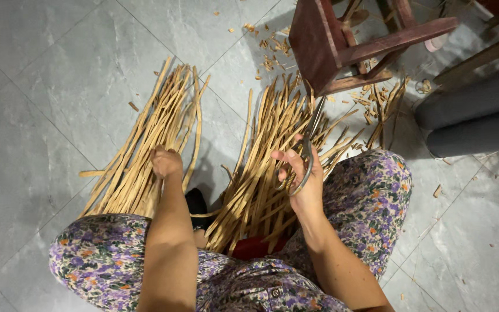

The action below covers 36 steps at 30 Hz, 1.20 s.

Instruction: The person sits on the floor and uses shears to trim and split thin wooden sticks. They handle the sticks one at a time, cutting them to length and separating them into smaller pieces, then placing the processed sticks into a pile.

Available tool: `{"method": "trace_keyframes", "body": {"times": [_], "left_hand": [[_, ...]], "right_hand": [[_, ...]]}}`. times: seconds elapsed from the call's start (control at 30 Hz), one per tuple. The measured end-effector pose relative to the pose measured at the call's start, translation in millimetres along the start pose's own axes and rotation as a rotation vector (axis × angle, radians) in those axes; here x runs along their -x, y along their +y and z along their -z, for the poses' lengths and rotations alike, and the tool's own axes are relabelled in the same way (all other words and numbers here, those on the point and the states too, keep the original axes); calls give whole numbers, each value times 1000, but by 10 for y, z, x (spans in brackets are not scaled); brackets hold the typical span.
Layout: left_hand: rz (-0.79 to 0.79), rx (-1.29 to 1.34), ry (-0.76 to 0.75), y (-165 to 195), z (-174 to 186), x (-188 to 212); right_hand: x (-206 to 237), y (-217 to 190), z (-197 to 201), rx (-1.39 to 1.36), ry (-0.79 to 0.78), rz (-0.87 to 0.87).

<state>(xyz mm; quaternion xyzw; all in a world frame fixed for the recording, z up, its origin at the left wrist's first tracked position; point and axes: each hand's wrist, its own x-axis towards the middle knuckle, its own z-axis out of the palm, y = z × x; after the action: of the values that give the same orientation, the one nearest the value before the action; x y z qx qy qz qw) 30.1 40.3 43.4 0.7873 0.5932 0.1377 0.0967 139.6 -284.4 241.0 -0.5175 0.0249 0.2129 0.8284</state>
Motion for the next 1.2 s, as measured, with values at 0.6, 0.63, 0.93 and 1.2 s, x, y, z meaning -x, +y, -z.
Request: {"method": "trace_keyframes", "body": {"times": [0.6, 0.63, 0.93, 1.2], "left_hand": [[188, 1489, -721, 1352, 666, 337], [181, 1509, -770, 1429, 763, 440], [87, 1749, -1028, 1687, 1305, 1086], [-17, 1684, -975, 1736, 1457, 1096]], "right_hand": [[-24, 206, -106, 184, -80, -37], [-21, 230, -116, 185, -85, -45], [-19, 536, -141, 189, -169, -16], [35, 643, -155, 261, -253, -101]]}}
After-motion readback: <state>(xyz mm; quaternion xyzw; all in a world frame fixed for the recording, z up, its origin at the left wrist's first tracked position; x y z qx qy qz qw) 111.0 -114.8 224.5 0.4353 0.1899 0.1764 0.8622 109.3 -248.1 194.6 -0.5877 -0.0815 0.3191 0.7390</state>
